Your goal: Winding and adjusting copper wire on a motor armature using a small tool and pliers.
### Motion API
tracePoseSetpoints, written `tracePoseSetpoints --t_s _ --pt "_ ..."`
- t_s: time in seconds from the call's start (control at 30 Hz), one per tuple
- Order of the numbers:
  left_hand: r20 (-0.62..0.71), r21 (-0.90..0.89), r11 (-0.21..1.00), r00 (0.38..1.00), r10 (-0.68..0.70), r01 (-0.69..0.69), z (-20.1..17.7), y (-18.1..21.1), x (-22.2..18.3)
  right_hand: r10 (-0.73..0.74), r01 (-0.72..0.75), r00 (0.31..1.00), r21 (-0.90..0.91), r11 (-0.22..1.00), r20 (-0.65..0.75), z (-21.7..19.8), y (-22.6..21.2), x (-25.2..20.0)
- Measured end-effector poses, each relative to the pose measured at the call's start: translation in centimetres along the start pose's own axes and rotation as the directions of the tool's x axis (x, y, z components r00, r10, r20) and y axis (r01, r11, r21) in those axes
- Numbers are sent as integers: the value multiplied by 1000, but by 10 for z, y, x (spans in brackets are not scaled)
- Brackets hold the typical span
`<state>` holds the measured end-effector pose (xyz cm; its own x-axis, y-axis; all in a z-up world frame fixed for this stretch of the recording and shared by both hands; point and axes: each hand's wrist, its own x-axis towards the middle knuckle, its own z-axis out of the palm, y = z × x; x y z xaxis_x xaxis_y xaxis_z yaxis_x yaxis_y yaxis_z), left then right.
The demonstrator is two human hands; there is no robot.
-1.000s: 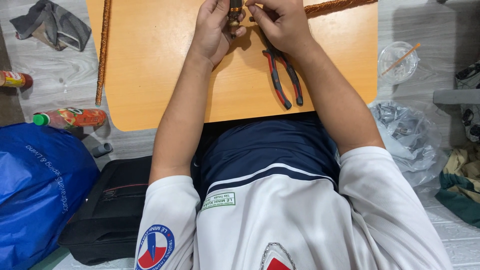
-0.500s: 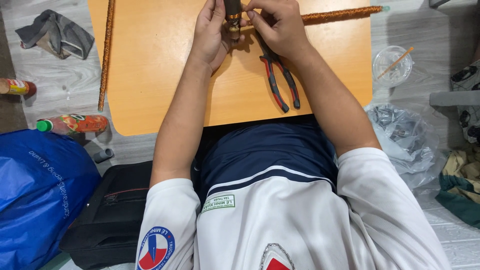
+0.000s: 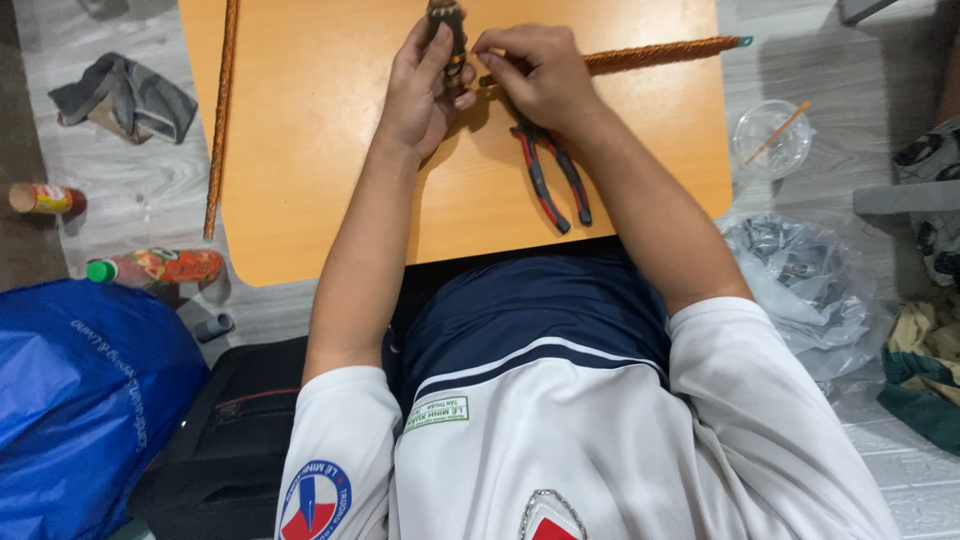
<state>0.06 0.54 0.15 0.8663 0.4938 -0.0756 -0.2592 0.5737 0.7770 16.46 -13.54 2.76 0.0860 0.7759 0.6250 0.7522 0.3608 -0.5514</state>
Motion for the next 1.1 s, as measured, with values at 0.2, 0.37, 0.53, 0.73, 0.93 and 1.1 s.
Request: tracePoseSetpoints --t_s 0.2,0.37,0.53,0.73,0.93,1.1 --pt "19 82 996 1000 21 -23 1 4 -1 -56 55 998 -33 998 -5 -2 1 -1" --pt "1 1 999 999 37 -37 3 2 0 -46 45 999 -16 999 -15 -1 -2 -2" --pt "19 -26 999 999 27 -26 4 2 -1 44 -44 999 47 998 16 -2 -5 -4" --pt "31 -18 999 999 36 -35 2 3 -2 60 -62 998 53 997 37 -5 -8 -2" --pt "13 -17 1000 1000 14 -14 1 3 -3 20 -21 999 34 999 48 -4 -8 -1" --pt "81 -19 999 996 31 -30 -7 -3 0 32 -34 999 82 996 21 -5 -9 -1"
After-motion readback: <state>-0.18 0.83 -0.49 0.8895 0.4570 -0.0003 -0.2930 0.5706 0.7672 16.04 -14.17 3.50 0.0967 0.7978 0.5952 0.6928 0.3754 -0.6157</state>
